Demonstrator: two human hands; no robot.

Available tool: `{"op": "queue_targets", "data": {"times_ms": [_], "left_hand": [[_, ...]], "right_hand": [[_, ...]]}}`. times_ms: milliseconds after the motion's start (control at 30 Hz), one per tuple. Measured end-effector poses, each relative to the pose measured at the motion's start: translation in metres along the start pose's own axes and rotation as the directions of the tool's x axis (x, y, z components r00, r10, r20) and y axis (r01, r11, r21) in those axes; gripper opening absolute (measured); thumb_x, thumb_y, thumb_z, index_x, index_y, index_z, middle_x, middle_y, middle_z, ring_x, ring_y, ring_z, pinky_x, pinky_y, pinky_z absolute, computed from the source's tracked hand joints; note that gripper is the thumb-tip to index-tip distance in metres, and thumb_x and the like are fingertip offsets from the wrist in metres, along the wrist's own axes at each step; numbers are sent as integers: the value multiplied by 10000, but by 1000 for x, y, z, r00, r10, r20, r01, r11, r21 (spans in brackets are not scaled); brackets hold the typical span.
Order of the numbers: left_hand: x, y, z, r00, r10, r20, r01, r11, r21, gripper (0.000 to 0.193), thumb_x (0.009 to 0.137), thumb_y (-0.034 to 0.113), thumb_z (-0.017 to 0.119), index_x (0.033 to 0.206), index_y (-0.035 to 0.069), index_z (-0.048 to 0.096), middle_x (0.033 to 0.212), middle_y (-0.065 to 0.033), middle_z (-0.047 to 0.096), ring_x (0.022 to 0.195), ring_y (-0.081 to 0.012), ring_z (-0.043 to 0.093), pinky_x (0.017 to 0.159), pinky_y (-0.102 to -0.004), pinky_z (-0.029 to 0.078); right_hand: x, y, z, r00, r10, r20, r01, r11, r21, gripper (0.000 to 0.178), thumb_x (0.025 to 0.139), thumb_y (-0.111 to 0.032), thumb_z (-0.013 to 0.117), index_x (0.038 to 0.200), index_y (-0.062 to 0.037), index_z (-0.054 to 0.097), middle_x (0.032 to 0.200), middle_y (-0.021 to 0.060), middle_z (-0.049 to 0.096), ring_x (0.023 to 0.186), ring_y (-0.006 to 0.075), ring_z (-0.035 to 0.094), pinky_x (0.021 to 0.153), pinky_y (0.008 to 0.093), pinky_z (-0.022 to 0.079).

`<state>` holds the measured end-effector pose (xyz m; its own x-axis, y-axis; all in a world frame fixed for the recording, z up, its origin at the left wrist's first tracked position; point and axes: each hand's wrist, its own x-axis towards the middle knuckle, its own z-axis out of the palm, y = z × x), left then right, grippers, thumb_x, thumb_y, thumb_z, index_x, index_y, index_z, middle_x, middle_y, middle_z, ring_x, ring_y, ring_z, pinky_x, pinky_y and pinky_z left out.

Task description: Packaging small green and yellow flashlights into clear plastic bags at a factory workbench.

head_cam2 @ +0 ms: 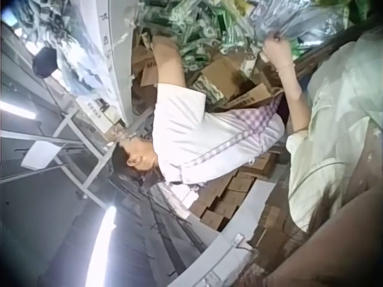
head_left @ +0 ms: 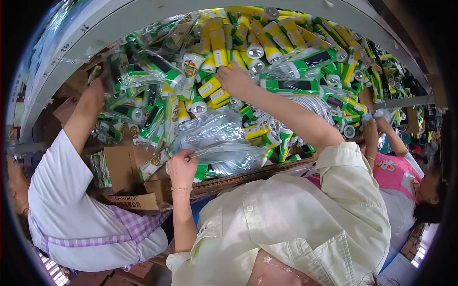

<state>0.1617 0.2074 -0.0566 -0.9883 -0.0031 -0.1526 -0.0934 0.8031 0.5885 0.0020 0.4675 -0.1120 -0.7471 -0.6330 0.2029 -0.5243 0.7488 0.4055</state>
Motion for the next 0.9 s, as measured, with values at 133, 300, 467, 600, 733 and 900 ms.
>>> {"op": "queue_targets", "data": {"times_ms": [133,300,467,600,733,900], "left_hand": [[-8,-16,-7,994,5,109,2,998,-70,226,733,158,652,917,36,699,825,-187,665,730,-315,652,679,-356,501],[-8,-30,0,993,1,119,18,987,-162,240,789,213,640,959,53,696,776,-177,653,649,-305,635,640,-339,489],[9,-8,-4,998,-61,24,60,998,26,300,824,295,609,811,-1,657,618,-198,559,606,-376,571,566,-391,442],[16,-1,6,1000,26,8,-26,999,27,342,833,286,594,706,-31,592,584,-228,500,562,-411,513,526,-423,393],[14,20,12,995,100,11,-100,995,-25,339,838,277,592,700,-33,588,573,-228,493,551,-419,489,515,-421,385],[6,26,6,992,92,88,-86,994,-68,280,834,233,604,732,-28,610,602,-233,511,552,-401,511,510,-404,397]], "right_hand": [[20,-6,7,980,-7,201,-19,992,127,521,778,-500,591,1020,-39,579,928,74,576,1056,212,468,881,424,346],[20,16,3,959,-8,284,-71,962,265,515,763,-342,683,1141,-56,480,914,125,622,827,287,624,717,417,434],[0,39,-104,942,301,-145,-95,657,748,432,733,-271,747,1058,-42,580,908,79,632,842,244,624,694,367,479],[-42,15,-178,934,335,125,-228,288,930,383,740,-221,744,1063,-56,625,949,72,655,917,199,627,747,343,503],[-80,-45,-139,965,257,-60,67,-19,998,381,740,-173,741,1088,-72,624,1048,65,663,1032,188,612,828,303,503],[-93,-70,-113,992,53,-114,94,284,954,521,685,-98,732,1171,-99,544,1168,51,609,1029,234,608,840,336,509]]}}
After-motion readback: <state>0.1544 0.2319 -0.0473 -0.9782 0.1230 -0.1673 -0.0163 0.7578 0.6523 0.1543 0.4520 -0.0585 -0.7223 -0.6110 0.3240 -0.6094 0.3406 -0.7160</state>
